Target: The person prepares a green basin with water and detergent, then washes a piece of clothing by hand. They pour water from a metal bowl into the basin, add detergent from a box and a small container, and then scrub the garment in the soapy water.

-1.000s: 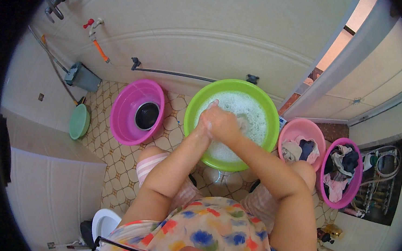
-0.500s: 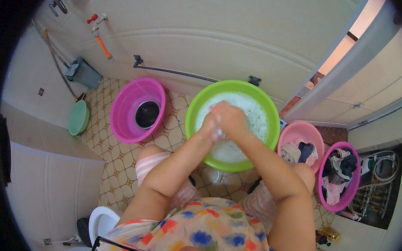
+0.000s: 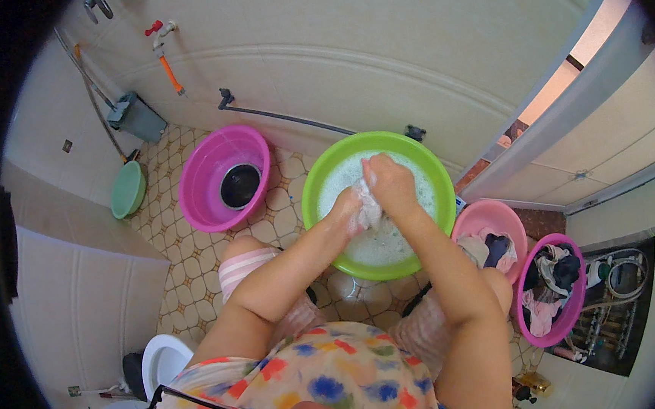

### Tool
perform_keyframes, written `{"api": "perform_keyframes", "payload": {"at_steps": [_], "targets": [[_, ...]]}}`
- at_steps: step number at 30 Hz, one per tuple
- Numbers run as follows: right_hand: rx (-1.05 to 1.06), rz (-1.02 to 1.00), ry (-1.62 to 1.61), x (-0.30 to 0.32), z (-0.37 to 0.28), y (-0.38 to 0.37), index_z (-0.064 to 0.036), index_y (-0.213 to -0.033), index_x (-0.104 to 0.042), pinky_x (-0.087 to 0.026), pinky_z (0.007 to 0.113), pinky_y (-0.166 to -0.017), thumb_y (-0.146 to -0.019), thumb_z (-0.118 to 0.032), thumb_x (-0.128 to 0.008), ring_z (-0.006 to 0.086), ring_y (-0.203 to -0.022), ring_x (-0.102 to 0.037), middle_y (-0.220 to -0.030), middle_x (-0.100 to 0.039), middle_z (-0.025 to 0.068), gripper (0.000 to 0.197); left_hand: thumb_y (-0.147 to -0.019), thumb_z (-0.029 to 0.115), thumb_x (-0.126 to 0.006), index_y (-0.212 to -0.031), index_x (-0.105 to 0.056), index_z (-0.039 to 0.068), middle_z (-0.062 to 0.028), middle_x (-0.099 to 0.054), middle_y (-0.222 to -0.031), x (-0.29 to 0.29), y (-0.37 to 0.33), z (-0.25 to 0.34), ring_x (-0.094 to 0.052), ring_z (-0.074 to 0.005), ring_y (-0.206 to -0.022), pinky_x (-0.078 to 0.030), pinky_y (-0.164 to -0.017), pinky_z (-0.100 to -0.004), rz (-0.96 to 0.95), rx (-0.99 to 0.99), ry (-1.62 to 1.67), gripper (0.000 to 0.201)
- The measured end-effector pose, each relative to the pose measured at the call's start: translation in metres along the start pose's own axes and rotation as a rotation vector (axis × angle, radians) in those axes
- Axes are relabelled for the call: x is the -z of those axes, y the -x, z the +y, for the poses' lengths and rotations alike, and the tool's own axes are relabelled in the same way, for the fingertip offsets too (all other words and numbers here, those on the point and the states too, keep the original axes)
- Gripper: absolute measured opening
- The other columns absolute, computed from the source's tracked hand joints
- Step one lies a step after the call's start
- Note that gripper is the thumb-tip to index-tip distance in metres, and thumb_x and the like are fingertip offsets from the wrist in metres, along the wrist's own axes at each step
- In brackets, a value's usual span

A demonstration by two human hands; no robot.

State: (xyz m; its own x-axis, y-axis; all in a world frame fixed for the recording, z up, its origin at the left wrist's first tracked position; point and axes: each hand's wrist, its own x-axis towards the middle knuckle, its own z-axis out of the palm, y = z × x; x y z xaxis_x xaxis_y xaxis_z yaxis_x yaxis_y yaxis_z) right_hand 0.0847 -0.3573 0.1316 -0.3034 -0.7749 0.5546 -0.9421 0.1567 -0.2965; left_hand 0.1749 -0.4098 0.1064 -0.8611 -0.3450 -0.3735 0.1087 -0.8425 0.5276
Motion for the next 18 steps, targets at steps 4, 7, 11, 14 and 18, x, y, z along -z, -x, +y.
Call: {"api": "perform_keyframes", "payload": {"at_steps": [4,7,11,14,18], "targets": [[0.077,-0.03,0.0,-0.002,-0.012,0.008,-0.0074,-0.075,-0.056,-0.048,0.039,-0.053,-0.082,-0.022,-0.057,0.03,-0.061,-0.058,-0.072,-0.056,0.011,0.016,-0.092,0.032,-0.042,-0.098,-0.057,0.01,-0.009,-0.062,-0.095,0.021,-0.007,0.002,-0.061,-0.0218,-0.087,-0.05,-0.075,-0.0365,-0.031,0.033,0.043,0.027],[0.148,-0.08,-0.064,-0.001,-0.049,0.022,-0.0076,-0.078,-0.056,-0.049,0.04,-0.054,-0.082,-0.021,-0.056,0.0304,-0.063,-0.058,-0.073,-0.057,0.0119,0.014,-0.093,0.031,-0.041,-0.098,-0.057,0.01,-0.0087,-0.062,-0.095,0.037,-0.016,0.001,-0.06,-0.0216,-0.087,-0.05,-0.076,-0.0372,-0.064,0.005,0.081,0.027],[0.021,-0.073,-0.119,-0.003,-0.033,0.014,-0.0071,-0.077,-0.056,-0.046,0.043,-0.056,-0.083,-0.021,-0.056,0.0319,-0.066,-0.058,-0.072,-0.056,0.0142,0.015,-0.093,0.031,-0.04,-0.098,-0.057,0.009,-0.0069,-0.061,-0.093,0.039,-0.017,-0.002,-0.06,-0.0199,-0.084,-0.051,-0.071,-0.0356,-0.134,-0.048,0.184,0.028],[-0.133,0.015,-0.103,-0.006,0.018,0.001,-0.0046,-0.075,-0.055,-0.044,0.043,-0.056,-0.085,-0.023,-0.055,0.0334,-0.061,-0.053,-0.07,-0.054,0.0155,0.021,-0.093,0.037,-0.041,-0.098,-0.057,0.01,-0.0087,-0.062,-0.097,0.015,-0.009,0.004,-0.061,-0.0242,-0.091,-0.049,-0.08,-0.039,-0.025,0.038,0.057,0.032],[-0.392,0.063,-0.526,0.005,0.018,-0.002,-0.0005,-0.072,-0.05,-0.039,0.035,-0.056,-0.088,-0.029,-0.054,0.0262,-0.056,-0.042,-0.065,-0.05,0.0131,0.033,-0.092,0.038,-0.043,-0.101,-0.057,0.009,-0.0067,-0.062,-0.093,-0.007,0.021,0.029,-0.06,-0.0225,-0.087,-0.049,-0.078,-0.037,-0.02,0.075,0.024,0.034]]}}
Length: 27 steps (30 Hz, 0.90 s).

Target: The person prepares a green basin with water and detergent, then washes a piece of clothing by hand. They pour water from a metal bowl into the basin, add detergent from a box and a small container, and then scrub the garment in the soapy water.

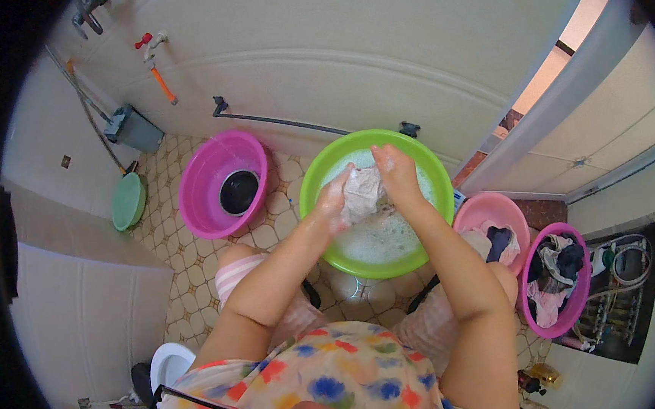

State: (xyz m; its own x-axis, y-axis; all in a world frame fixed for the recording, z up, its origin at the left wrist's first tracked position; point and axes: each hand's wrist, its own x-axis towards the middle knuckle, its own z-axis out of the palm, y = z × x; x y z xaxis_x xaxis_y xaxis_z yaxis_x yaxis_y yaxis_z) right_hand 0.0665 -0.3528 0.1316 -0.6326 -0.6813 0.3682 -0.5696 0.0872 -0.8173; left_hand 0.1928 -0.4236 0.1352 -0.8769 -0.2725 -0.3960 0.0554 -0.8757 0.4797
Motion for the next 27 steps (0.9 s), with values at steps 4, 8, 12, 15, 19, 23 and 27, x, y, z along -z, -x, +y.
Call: {"api": "perform_keyframes", "payload": {"at_steps": [4,8,12,15,19,23,27], "targets": [[-0.174,-0.031,-0.205,0.003,0.013,-0.001,-0.0001,-0.071,-0.047,-0.036,0.029,-0.058,-0.09,-0.033,-0.053,0.017,-0.062,-0.038,-0.064,-0.045,0.0084,0.038,-0.092,0.036,-0.043,-0.105,-0.057,0.009,-0.0055,-0.06,-0.089,0.023,-0.009,0.013,-0.06,-0.0196,-0.083,-0.049,-0.077,-0.0354,0.087,-0.128,-0.234,0.034],[-0.254,-0.084,-0.382,0.012,0.011,0.005,-0.004,-0.072,-0.048,-0.036,0.027,-0.06,-0.089,-0.035,-0.054,0.0117,-0.065,-0.039,-0.066,-0.045,0.0019,0.036,-0.092,0.035,-0.042,-0.102,-0.057,0.007,-0.0051,-0.058,-0.086,0.029,-0.007,0.016,-0.056,-0.0178,-0.079,-0.047,-0.071,-0.0338,0.126,-0.329,-0.856,0.033],[-0.333,-0.199,-0.432,0.011,-0.002,0.011,-0.0103,-0.071,-0.046,-0.032,0.023,-0.059,-0.091,-0.032,-0.053,0.0062,-0.065,-0.037,-0.068,-0.04,-0.0054,0.03,-0.092,0.035,-0.044,-0.097,-0.057,0.005,-0.0047,-0.057,-0.084,0.036,-0.009,0.012,-0.052,-0.0163,-0.074,-0.043,-0.068,-0.0305,0.021,-0.519,-1.223,0.033],[-0.277,-0.253,-0.493,0.012,0.0,0.015,-0.0069,-0.077,-0.052,-0.037,0.024,-0.062,-0.089,-0.034,-0.055,0.0074,-0.068,-0.042,-0.071,-0.047,-0.003,0.029,-0.092,0.033,-0.046,-0.096,-0.056,0.004,-0.0045,-0.057,-0.083,0.032,-0.006,0.01,-0.052,-0.0157,-0.076,-0.043,-0.07,-0.029,0.046,-0.517,-1.294,0.032],[-0.334,-0.436,-0.525,0.01,-0.007,0.017,-0.005,-0.087,-0.055,-0.04,0.025,-0.066,-0.087,-0.031,-0.058,0.0085,-0.072,-0.047,-0.077,-0.052,-0.0013,0.026,-0.091,0.029,-0.047,-0.095,-0.055,0.003,-0.0062,-0.058,-0.085,0.044,-0.018,0.014,-0.055,-0.0168,-0.078,-0.044,-0.073,-0.0297,0.146,-0.574,-0.882,0.027],[-0.326,-0.705,-0.419,0.012,-0.005,0.023,-0.0036,-0.096,-0.058,-0.043,0.026,-0.072,-0.083,-0.03,-0.063,0.0104,-0.078,-0.052,-0.083,-0.058,0.0015,0.03,-0.091,0.025,-0.048,-0.091,-0.055,0.006,-0.0046,-0.056,-0.082,0.021,-0.001,0.025,-0.055,-0.0165,-0.074,-0.046,-0.071,-0.0312,0.14,-0.566,-0.408,0.02],[-0.28,-0.814,-0.269,0.01,0.004,0.028,-0.0031,-0.101,-0.061,-0.044,0.028,-0.075,-0.078,-0.032,-0.068,0.012,-0.082,-0.054,-0.087,-0.061,0.0037,0.037,-0.089,0.026,-0.051,-0.093,-0.053,0.007,-0.0057,-0.056,-0.084,0.016,0.015,0.044,-0.058,-0.019,-0.078,-0.049,-0.071,-0.0343,0.097,-0.497,-0.244,0.019]]}}
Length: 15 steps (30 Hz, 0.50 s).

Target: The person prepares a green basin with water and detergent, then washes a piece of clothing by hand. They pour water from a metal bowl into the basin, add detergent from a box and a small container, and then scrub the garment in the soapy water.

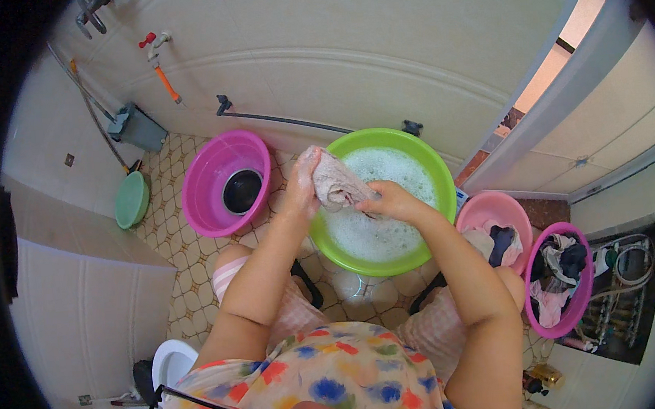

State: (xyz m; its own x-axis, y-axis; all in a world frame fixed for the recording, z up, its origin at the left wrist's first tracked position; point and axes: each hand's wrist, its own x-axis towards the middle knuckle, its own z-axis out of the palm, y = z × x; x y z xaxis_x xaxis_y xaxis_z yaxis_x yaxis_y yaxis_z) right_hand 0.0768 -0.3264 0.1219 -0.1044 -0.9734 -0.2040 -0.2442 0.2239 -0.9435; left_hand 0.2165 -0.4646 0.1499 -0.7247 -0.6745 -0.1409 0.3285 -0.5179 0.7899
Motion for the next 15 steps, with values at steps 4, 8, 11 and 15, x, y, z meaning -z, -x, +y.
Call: {"api": "perform_keyframes", "payload": {"at_steps": [4,8,11,15], "targets": [[-0.025,0.033,0.064,0.012,-0.004,0.004,-0.0037,-0.098,-0.062,-0.043,0.029,-0.075,-0.076,-0.032,-0.069,0.0126,-0.083,-0.054,-0.087,-0.062,0.0036,0.037,-0.089,0.027,-0.051,-0.09,-0.053,0.008,-0.0041,-0.055,-0.079,0.003,0.001,0.016,-0.057,-0.0171,-0.073,-0.049,-0.067,-0.033,0.052,-0.006,0.06,0.019],[0.076,0.107,-0.296,0.032,0.009,0.003,-0.0067,-0.093,-0.06,-0.042,0.028,-0.077,-0.083,-0.031,-0.061,0.0138,-0.083,-0.053,-0.085,-0.059,0.0015,0.026,-0.088,0.031,-0.053,-0.085,-0.054,0.007,-0.0036,-0.056,-0.076,0.006,-0.005,0.019,-0.056,-0.0164,-0.07,-0.047,-0.065,-0.0317,0.11,-0.017,0.044,0.024],[0.098,0.227,-0.544,0.036,0.021,-0.002,-0.008,-0.091,-0.057,-0.039,0.027,-0.08,-0.088,-0.03,-0.054,0.0138,-0.084,-0.051,-0.083,-0.056,0.0005,0.022,-0.087,0.034,-0.056,-0.082,-0.055,0.007,-0.0039,-0.057,-0.075,0.029,-0.013,0.008,-0.055,-0.0176,-0.069,-0.044,-0.063,-0.0316,0.038,-0.217,-0.707,0.028],[0.111,0.436,-0.65,0.03,0.02,-0.004,-0.0057,-0.094,-0.054,-0.039,0.028,-0.081,-0.09,-0.031,-0.051,0.0146,-0.085,-0.051,-0.083,-0.055,0.002,0.026,-0.084,0.031,-0.06,-0.081,-0.055,0.004,-0.0067,-0.059,-0.075,0.019,-0.012,0.002,-0.054,-0.0171,-0.068,-0.043,-0.063,-0.0322,0.133,-0.221,-0.904,0.027]]}}
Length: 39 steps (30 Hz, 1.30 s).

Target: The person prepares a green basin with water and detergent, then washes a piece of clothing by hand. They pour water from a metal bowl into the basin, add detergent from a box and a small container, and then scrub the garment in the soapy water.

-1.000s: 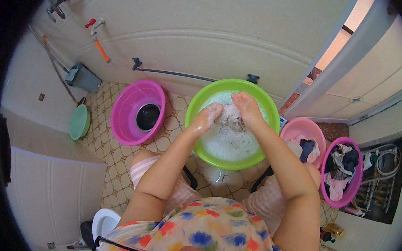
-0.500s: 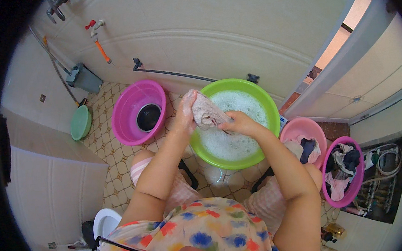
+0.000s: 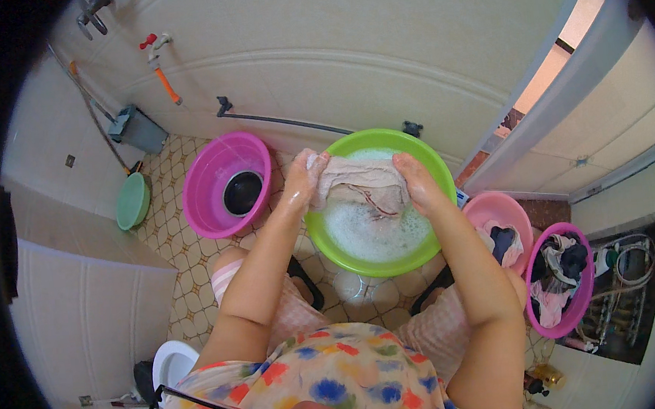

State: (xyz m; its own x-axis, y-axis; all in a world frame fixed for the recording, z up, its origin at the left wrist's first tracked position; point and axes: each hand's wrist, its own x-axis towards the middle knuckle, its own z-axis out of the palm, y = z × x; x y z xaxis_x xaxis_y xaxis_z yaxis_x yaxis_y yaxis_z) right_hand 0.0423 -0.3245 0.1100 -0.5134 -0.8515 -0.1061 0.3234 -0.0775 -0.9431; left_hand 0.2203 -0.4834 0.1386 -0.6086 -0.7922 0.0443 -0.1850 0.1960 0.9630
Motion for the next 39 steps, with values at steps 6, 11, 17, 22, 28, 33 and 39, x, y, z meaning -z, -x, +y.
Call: {"api": "perform_keyframes", "payload": {"at_steps": [6,11,17,22,28,33,39], "targets": [[-0.075,-0.04,0.565,-0.009,-0.024,0.009,0.001,-0.098,-0.056,-0.042,0.032,-0.08,-0.088,-0.038,-0.053,0.0176,-0.089,-0.053,-0.095,-0.059,0.0091,0.04,-0.083,0.025,-0.061,-0.084,-0.051,0.002,-0.0141,-0.059,-0.076,0.0,-0.005,-0.016,-0.055,-0.0214,-0.071,-0.043,-0.066,-0.0341,0.014,-0.134,-0.107,0.025],[-0.166,-0.22,0.727,0.001,-0.022,0.009,-0.0006,-0.098,-0.058,-0.042,0.03,-0.079,-0.088,-0.041,-0.051,0.0156,-0.089,-0.053,-0.095,-0.059,0.0067,0.042,-0.084,0.028,-0.06,-0.09,-0.052,0.004,-0.0159,-0.062,-0.083,0.006,0.001,0.002,-0.058,-0.0225,-0.078,-0.044,-0.07,-0.0338,-0.023,-0.174,-0.174,0.027],[0.015,-0.047,0.247,-0.002,-0.021,0.009,-0.0009,-0.102,-0.056,-0.04,0.028,-0.083,-0.091,-0.038,-0.048,0.0142,-0.09,-0.052,-0.096,-0.058,0.0053,0.04,-0.083,0.03,-0.061,-0.095,-0.055,0.004,-0.0118,-0.059,-0.08,-0.001,0.01,0.011,-0.055,-0.0207,-0.076,-0.044,-0.072,-0.0342,-0.492,-0.148,-0.244,0.029],[0.141,0.038,0.244,-0.014,-0.017,0.008,-0.0001,-0.101,-0.055,-0.039,0.029,-0.085,-0.093,-0.036,-0.045,0.015,-0.092,-0.052,-0.097,-0.058,0.0056,0.038,-0.09,0.03,-0.052,-0.094,-0.055,0.004,-0.004,-0.057,-0.086,-0.008,0.009,-0.002,-0.052,-0.0144,-0.079,-0.042,-0.07,-0.0299,-0.362,-0.268,-0.162,0.027],[0.291,0.203,0.602,-0.027,-0.003,0.002,-0.0016,-0.102,-0.056,-0.044,0.034,-0.081,-0.092,-0.033,-0.046,0.0237,-0.09,-0.056,-0.098,-0.06,0.012,0.035,-0.093,0.03,-0.048,-0.099,-0.055,0.007,-0.0049,-0.059,-0.086,-0.058,0.012,-0.028,-0.054,-0.0151,-0.081,-0.044,-0.071,-0.0294,-0.109,0.069,0.442,0.025],[0.756,-0.117,1.214,-0.095,-0.006,0.04,-0.0063,-0.089,-0.058,-0.048,0.041,-0.065,-0.086,-0.024,-0.053,0.0325,-0.073,-0.057,-0.076,-0.055,0.0142,0.019,-0.091,0.034,-0.048,-0.102,-0.055,0.008,-0.0083,-0.061,-0.093,-0.066,0.002,-0.035,-0.059,-0.0212,-0.085,-0.049,-0.075,-0.0356,-0.428,0.462,1.267,0.03],[0.691,0.14,1.308,-0.069,-0.004,0.006,-0.0084,-0.08,-0.058,-0.049,0.04,-0.058,-0.081,-0.021,-0.057,0.031,-0.071,-0.057,-0.075,-0.056,0.0105,0.012,-0.091,0.033,-0.045,-0.096,-0.056,0.01,-0.008,-0.061,-0.093,-0.081,0.038,0.013,-0.059,-0.0202,-0.082,-0.049,-0.076,-0.0357,-0.276,0.601,1.225,0.026]]}}
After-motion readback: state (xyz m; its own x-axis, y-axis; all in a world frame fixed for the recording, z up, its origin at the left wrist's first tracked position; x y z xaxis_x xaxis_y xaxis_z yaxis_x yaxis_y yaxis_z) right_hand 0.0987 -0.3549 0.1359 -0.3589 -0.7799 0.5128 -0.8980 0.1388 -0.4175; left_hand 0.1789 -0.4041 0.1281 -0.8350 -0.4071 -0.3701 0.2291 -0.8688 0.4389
